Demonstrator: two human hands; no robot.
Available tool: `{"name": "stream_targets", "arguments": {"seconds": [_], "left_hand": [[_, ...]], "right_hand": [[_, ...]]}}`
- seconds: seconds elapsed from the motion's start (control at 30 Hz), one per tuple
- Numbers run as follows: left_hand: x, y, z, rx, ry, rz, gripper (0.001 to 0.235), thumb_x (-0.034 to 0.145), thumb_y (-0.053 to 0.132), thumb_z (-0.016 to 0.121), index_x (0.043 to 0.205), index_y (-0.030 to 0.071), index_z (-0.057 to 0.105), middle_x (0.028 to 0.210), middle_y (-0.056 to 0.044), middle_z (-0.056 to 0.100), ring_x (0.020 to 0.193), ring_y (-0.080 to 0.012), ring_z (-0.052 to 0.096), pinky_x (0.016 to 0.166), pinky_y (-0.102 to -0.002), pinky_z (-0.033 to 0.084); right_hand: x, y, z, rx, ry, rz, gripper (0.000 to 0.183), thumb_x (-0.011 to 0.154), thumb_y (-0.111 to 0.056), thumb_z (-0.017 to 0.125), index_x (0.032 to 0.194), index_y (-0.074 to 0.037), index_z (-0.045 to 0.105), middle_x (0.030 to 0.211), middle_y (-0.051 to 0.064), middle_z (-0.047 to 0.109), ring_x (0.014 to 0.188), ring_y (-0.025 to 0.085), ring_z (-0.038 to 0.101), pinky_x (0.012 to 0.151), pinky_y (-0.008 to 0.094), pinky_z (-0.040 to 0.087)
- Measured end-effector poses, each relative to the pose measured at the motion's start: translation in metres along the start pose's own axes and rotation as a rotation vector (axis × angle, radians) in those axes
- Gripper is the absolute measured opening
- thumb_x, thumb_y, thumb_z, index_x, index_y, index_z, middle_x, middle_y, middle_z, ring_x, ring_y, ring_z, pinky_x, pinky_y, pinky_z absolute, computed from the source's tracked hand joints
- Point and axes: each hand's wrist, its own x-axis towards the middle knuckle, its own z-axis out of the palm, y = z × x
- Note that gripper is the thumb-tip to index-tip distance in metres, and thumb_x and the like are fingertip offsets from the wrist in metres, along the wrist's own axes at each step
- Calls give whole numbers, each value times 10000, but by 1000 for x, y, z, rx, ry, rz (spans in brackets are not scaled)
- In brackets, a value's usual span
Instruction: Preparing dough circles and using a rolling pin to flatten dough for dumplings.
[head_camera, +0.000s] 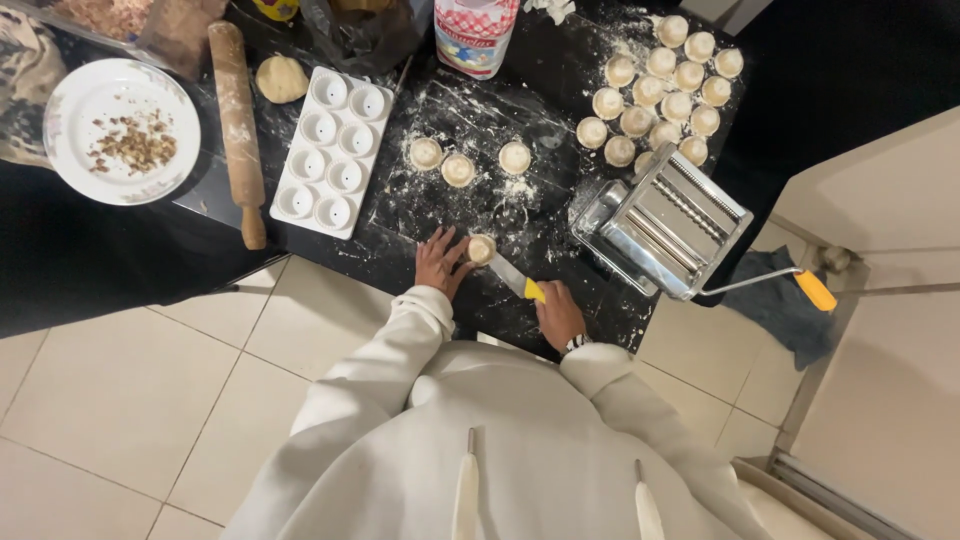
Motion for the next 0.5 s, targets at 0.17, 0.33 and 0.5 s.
{"name": "stream_targets", "arguments": {"seconds": [0.17,0.33,0.5], "left_hand": [[3,-1,0,-46,12,-7,608,863,349,814,1406,153,624,1510,-131,532,1427,-373,436,1163,-571,320],[20,1,-13,-190,-31,-79,722,787,328,874,1420,122,594,1422,-115,620,1362,-342,518,1169,-466,397],[39,2,-26,-192,-274,-125,1075,645,326,940,1543,111,389,1375,-129,618,1246,-383,539,1089,-468,418]], "right_hand": [[5,0,0,89,-60,56,375,968,-141,620,1314,-59,501,1230,167,572,1024,416,620,816,489,523],[7,-5,-7,156,-67,48,377,974,-154,612,1324,-64,503,1195,182,596,989,432,635,800,493,529],[2,-8,-13,151,-59,22,340,955,-159,616,1281,-101,542,1185,156,637,1000,419,653,787,482,541]]}}
